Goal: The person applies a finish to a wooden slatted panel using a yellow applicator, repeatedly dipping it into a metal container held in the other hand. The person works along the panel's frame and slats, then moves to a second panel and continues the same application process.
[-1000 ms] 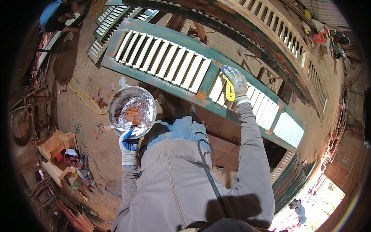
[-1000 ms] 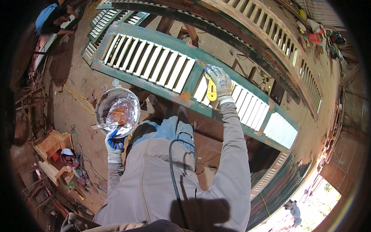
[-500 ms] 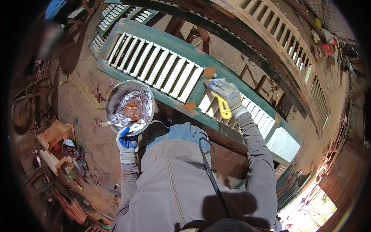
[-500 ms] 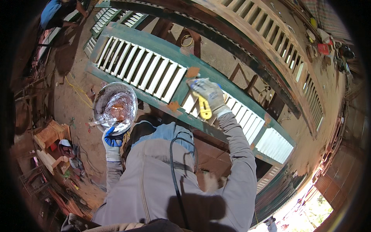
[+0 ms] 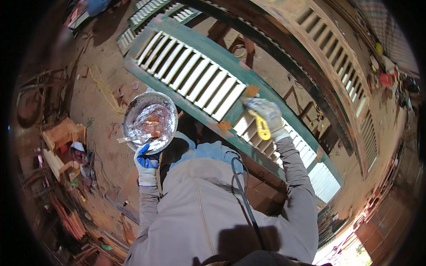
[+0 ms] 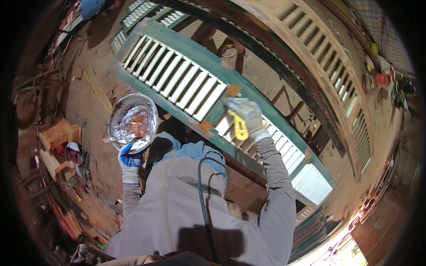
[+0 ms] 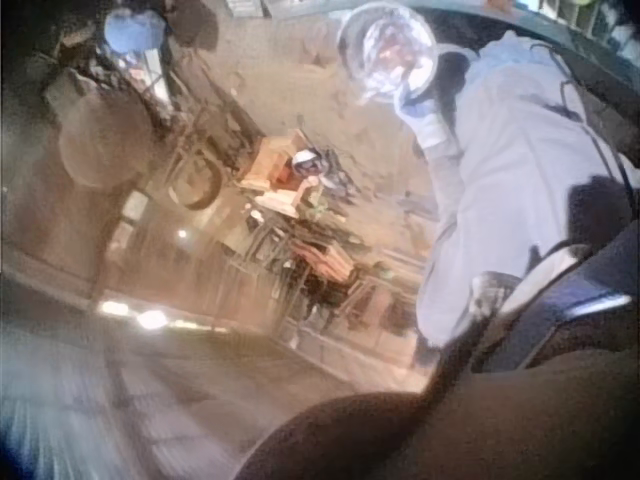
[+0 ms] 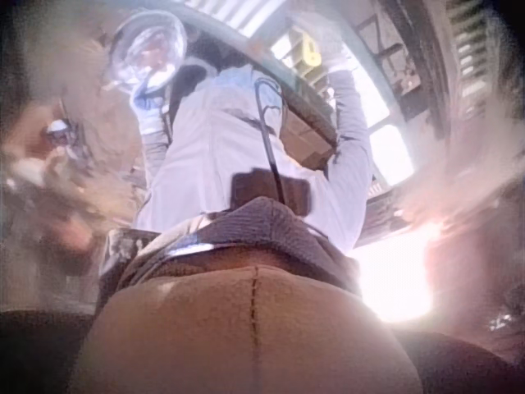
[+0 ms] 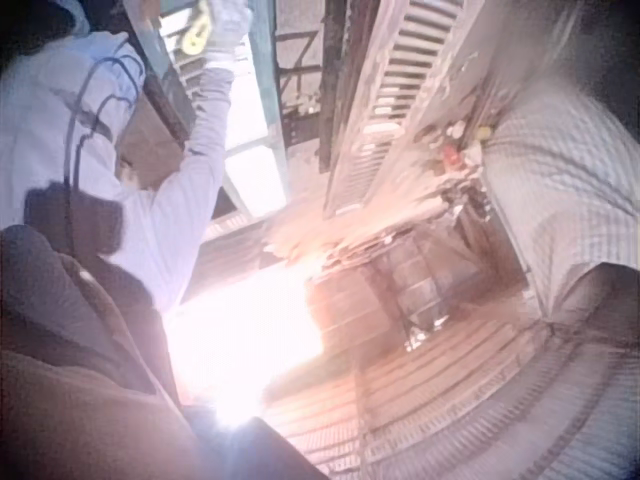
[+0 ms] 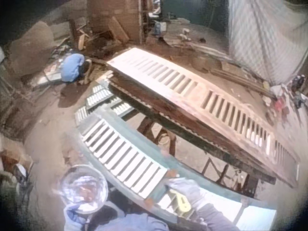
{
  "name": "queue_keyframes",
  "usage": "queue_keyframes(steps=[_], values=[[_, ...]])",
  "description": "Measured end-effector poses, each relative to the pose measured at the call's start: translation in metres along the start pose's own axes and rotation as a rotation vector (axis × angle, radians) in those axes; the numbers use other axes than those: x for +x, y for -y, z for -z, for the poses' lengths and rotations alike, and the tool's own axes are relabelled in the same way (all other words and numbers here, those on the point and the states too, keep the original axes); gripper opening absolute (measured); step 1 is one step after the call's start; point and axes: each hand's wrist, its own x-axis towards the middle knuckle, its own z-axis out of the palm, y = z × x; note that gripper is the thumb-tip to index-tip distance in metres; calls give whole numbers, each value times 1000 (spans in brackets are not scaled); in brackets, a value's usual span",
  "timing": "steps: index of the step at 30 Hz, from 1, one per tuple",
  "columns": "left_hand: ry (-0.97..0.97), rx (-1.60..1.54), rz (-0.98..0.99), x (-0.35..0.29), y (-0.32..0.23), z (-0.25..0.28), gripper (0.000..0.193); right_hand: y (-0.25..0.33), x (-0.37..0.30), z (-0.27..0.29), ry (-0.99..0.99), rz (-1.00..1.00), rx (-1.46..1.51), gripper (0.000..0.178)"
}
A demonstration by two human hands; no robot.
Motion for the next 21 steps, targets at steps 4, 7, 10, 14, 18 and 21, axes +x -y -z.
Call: queue_keyframes(steps=[4,7,10,14,18,21], values=[[27,-48,7,6,-13,1,32,-7,11,10,-67,-122,-119,39],[-4,-55,-4,11,-24,-10,33,-11,-4,0,29,-89,-74,38],[-25,-195,74,17,-39,-8,46,20,20,22,-51,-154,-27,31],[-44,-266,70,47,-56,29,51,36,89,15,-163,-84,-16,33],[-90,-330,61,81,-69,66,52,81,205,-15,-188,-4,47,32],[-117,-297,16,96,-89,63,26,110,299,-47,-126,74,-22,35]])
